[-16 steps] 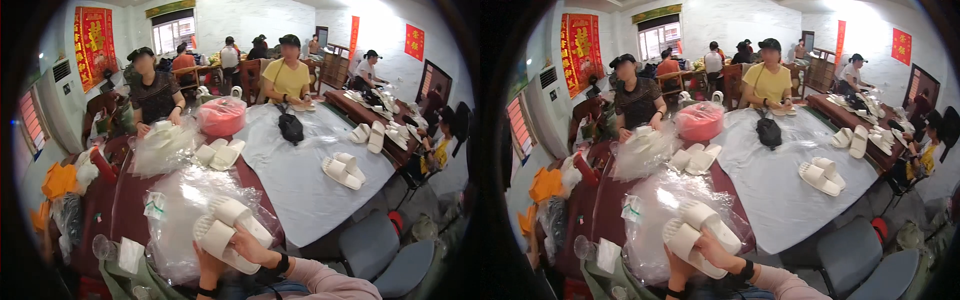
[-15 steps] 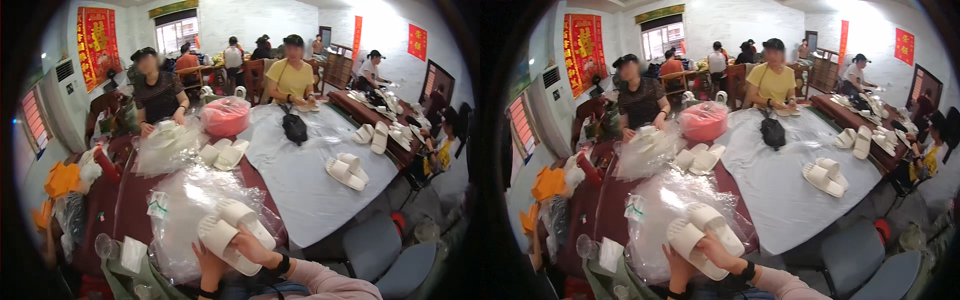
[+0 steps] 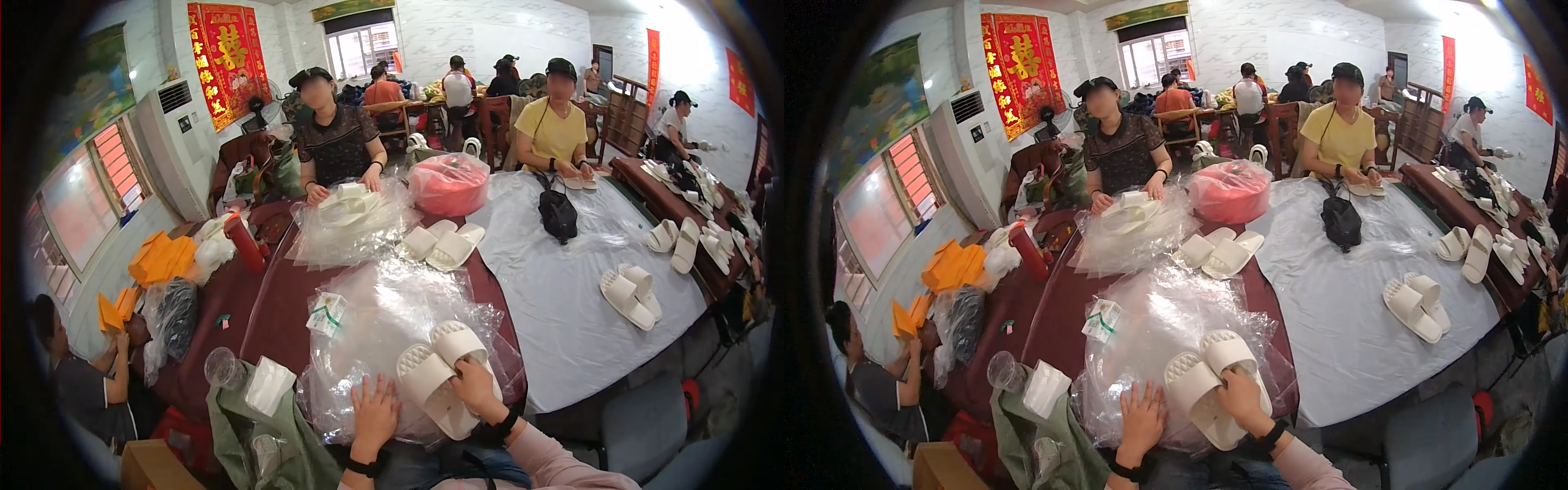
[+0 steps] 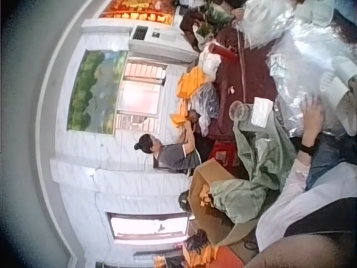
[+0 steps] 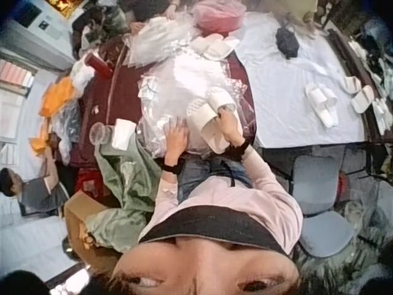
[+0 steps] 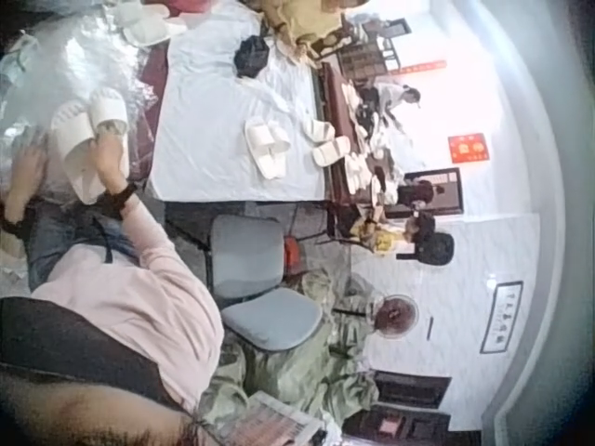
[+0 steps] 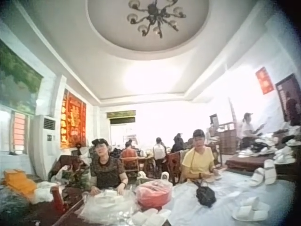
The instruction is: Placing white sandals into plastic bags for packaging in a factory setting.
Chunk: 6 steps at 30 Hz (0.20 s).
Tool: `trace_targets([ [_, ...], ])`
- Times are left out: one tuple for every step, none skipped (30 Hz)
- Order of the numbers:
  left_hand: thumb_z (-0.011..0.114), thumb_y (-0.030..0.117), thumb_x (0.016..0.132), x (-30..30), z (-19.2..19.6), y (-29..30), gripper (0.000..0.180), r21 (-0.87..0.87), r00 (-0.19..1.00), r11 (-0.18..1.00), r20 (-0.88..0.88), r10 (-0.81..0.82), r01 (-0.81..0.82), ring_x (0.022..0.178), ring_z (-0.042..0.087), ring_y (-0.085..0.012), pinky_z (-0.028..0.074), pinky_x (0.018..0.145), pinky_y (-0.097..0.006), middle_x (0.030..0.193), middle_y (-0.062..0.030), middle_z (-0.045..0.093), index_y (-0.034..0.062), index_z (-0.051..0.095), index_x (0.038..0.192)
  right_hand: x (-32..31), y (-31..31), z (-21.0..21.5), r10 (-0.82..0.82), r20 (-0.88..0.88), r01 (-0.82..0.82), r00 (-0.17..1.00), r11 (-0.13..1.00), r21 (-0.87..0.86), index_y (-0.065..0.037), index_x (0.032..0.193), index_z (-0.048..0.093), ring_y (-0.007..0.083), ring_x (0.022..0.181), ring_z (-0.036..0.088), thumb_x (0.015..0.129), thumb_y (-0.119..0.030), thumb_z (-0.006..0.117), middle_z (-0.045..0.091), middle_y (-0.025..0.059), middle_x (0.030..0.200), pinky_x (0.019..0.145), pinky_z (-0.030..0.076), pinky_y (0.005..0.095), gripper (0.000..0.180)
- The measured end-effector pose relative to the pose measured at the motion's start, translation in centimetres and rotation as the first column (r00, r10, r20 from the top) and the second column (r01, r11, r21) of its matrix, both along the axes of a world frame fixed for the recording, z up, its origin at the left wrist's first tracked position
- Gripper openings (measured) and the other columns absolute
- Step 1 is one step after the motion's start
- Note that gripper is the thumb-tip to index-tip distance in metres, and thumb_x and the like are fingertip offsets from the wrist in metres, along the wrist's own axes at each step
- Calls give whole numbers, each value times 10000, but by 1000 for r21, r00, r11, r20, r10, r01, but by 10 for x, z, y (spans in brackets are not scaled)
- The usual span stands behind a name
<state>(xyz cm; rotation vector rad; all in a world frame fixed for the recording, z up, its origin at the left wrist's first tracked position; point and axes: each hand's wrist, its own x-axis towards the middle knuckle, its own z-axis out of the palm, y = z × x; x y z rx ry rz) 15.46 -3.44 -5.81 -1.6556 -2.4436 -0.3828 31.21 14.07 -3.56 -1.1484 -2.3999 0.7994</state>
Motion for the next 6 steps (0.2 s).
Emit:
trace_targets([
  [523, 372, 885, 0, -1, 1, 511, 24, 1000, 1000, -3, -11, 11, 1332, 277, -390, 143, 1070, -598, 1427, -125, 380, 89, 491, 1309, 0, 3, -7, 9, -40, -8, 999, 1000, 16, -46, 996, 639, 337, 886, 607, 753, -174, 637, 601, 176, 1027, 719, 482, 405, 275],
  [523, 372, 885, 1, -1, 1, 511, 25, 1000, 1000, -3, -13, 13, 1332, 277, -390, 143, 1070, -598, 1427, -125, 380, 89, 491, 1309, 1, 4, -15, 7, -40, -6, 999, 1000, 17, -46, 996, 639, 337, 886, 607, 753, -174, 637, 601, 176, 1027, 719, 482, 405, 275],
  [528, 386, 881, -1, 2, 1, 536, 17, 997, 1000, 69, -21, 20, 1335, 272, -391, 139, 1068, -602, 1432, -124, 373, 79, 478, 1317, 1, 5, -20, 24, -201, -27, 979, 1000, -13, -46, 963, 632, 339, 886, 602, 752, -186, 638, 598, 175, 1002, 716, 479, 416, 254],
  [533, 400, 877, -2, 4, 2, 561, 11, 990, 1000, 140, -30, 29, 1338, 266, -391, 136, 1066, -607, 1438, -123, 366, 69, 466, 1325, 2, 7, -24, 35, -356, -52, 934, 998, -38, -46, 930, 625, 341, 886, 596, 750, -198, 638, 595, 173, 977, 714, 475, 427, 236],
  [550, 449, 854, -6, 6, 2, 636, -10, 985, 999, 166, -43, 45, 1343, 257, -388, 131, 1067, -607, 1448, -120, 351, 82, 420, 1357, 6, 11, -27, 79, -386, -165, 919, 967, -193, -52, 1020, 631, 318, 996, 577, 760, -181, 656, 563, 149, 1126, 783, 475, 399, 291],
  [566, 497, 832, -10, 7, -1, 714, -32, 980, 998, 194, -53, 60, 1348, 248, -384, 126, 1067, -608, 1459, -117, 335, 95, 374, 1389, 11, 12, -22, 119, -420, -277, 900, 899, -340, -58, 1109, 638, 294, 1106, 559, 770, -164, 673, 532, 126, 1274, 852, 474, 370, 358],
])
